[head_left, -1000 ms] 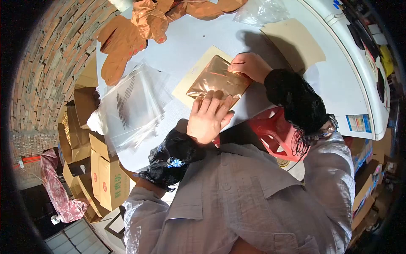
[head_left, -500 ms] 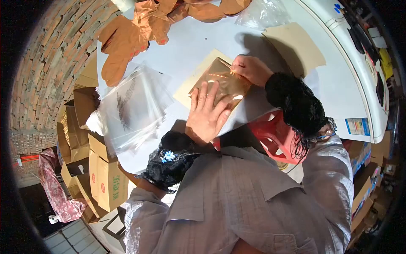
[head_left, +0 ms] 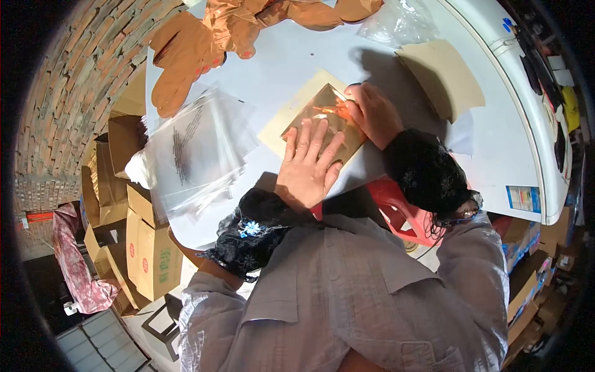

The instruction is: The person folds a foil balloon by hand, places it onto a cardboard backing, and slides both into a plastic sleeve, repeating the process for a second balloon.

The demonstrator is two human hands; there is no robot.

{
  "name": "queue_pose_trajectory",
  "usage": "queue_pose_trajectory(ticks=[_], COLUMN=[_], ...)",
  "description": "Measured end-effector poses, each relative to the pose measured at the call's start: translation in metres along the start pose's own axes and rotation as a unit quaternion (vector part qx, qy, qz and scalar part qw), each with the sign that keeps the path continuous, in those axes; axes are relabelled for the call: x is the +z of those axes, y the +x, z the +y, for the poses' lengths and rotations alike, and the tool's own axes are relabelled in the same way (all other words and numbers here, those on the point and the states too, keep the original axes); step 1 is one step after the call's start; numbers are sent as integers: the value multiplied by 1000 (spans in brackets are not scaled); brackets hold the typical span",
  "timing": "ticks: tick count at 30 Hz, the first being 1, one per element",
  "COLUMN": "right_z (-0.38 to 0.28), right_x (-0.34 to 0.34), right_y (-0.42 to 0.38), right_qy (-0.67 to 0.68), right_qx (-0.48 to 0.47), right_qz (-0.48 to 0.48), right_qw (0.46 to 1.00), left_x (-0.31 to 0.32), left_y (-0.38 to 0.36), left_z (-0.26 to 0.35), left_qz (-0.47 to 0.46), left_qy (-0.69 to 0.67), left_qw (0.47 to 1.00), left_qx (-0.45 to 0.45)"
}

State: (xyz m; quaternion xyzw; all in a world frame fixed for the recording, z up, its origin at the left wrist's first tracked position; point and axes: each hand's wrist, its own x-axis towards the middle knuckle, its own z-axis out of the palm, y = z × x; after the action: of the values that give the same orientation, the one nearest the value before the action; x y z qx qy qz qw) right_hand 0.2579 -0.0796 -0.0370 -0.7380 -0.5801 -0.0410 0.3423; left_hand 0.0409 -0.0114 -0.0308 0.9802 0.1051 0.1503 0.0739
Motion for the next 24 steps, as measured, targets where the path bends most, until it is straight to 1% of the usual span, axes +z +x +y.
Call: queue_pose_trajectory(ticks=[2, 5, 8, 11, 14, 18, 21, 24], right_z=[0, -17, -34, -28, -10, -9, -8, -8], right_x=[-2, -24, -29, -26, -7, -8, -6, -6], right_y=[1, 18, 21, 22, 14, 13, 13, 14], right_qy=[5, 42, -42, -62, -1, -4, -18, -33], right_qx=[11, -125, -197, -157, -157, -160, -160, -164], right_qz=[-6, -19, -172, -246, -191, -188, -189, -191], right_qw=[1000, 991, 964, 954, 969, 969, 969, 967], left_x=[-2, -1, 1, 5, 4, 1, 0, -6], left_y=[0, 0, -1, -1, 0, 1, 3, 4], left_z=[0, 0, -2, -4, -2, 0, 1, 2], left_qz=[-14, -16, -25, -21, -20, -24, 8, -33], left_qy=[-5, -8, 1, -9, 6, 15, -32, -13], left_qw=[1000, 1000, 1000, 1000, 1000, 999, 998, 997], left_qx=[-1, -3, 0, -1, -7, -16, -58, -76])
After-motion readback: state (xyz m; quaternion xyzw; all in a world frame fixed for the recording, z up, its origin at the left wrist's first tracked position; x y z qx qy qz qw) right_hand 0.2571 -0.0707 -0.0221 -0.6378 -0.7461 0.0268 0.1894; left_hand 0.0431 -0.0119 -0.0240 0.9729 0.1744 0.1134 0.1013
